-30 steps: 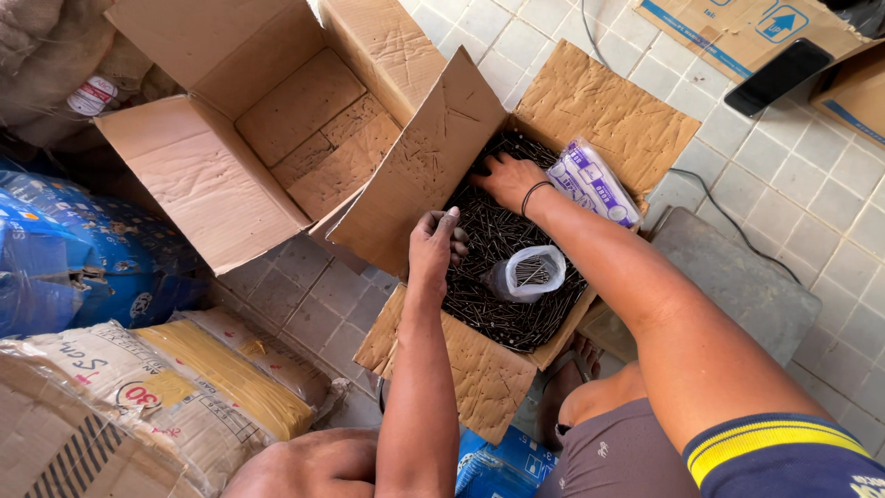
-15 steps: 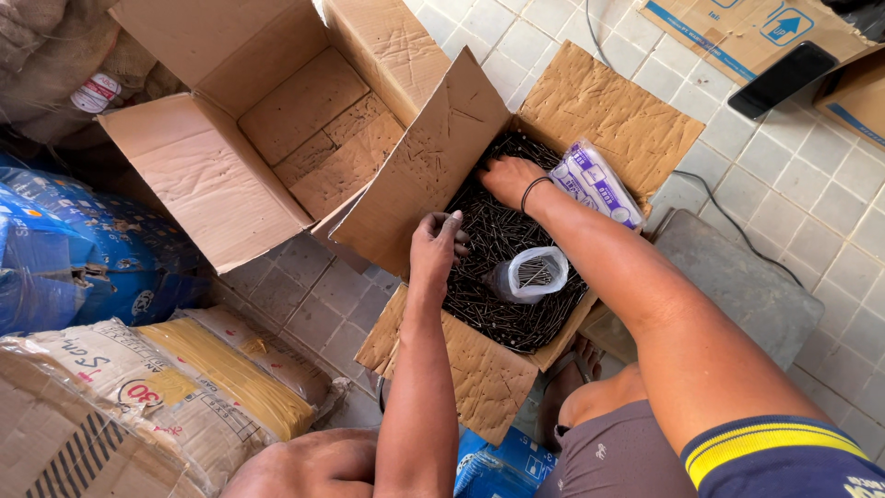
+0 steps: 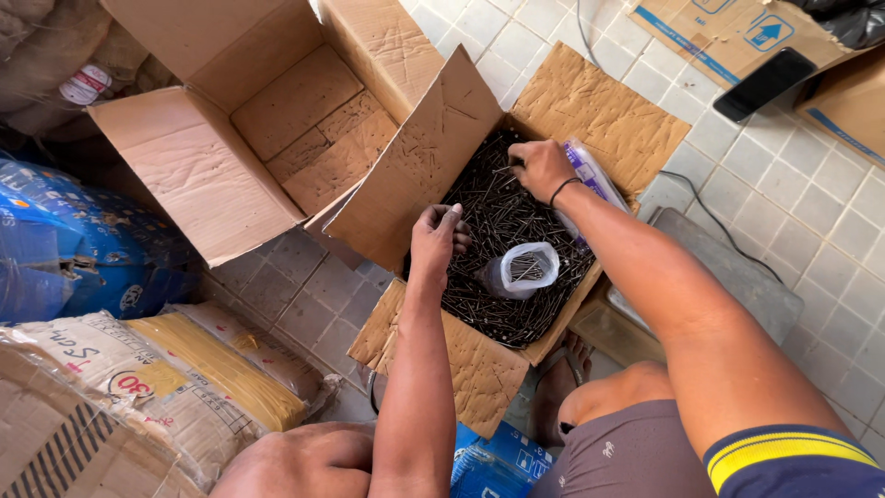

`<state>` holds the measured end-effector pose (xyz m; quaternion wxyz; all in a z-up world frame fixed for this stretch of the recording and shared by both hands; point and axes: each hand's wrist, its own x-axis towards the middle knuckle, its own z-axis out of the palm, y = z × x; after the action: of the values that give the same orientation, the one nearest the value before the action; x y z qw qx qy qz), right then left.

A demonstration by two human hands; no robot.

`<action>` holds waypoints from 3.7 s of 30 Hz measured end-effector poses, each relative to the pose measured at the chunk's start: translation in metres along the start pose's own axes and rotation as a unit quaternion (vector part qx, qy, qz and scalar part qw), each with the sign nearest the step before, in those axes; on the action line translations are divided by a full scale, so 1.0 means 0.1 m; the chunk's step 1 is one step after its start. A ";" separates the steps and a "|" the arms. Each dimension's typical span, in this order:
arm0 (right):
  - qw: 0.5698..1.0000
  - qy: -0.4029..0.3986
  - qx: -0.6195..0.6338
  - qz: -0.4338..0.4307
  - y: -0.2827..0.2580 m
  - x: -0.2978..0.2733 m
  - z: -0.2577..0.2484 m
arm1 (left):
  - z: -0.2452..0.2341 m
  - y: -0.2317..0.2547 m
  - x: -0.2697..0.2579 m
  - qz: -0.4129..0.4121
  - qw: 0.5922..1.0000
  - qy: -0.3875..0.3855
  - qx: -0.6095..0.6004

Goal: The person sorts and places metal nails from a cardboard box into a plastic container by hand.

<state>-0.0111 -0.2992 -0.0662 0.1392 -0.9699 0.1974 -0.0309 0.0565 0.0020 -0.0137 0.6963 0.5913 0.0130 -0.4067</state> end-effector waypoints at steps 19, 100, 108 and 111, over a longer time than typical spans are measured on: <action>0.776 0.143 0.584 0.190 -0.97 -0.91 -1.00 | 1.27 -0.08 -0.10 -0.029 0.885 0.009 -0.464; 0.728 -0.205 0.566 0.328 -1.24 -1.35 -1.14 | 1.08 0.20 -0.47 0.125 0.982 -0.109 0.087; 0.733 -0.254 0.575 0.258 -1.24 -1.40 -1.20 | 0.96 0.04 -0.19 0.009 0.988 -0.146 0.047; 0.718 -0.279 0.570 0.285 -1.25 -1.35 -1.22 | 1.01 0.34 -0.54 0.049 0.977 -0.140 0.151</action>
<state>-0.1029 -0.1677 0.0858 0.7169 -0.5698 0.3614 0.1757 -0.0068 -0.0533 0.0713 0.6126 0.6267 -0.1754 -0.4485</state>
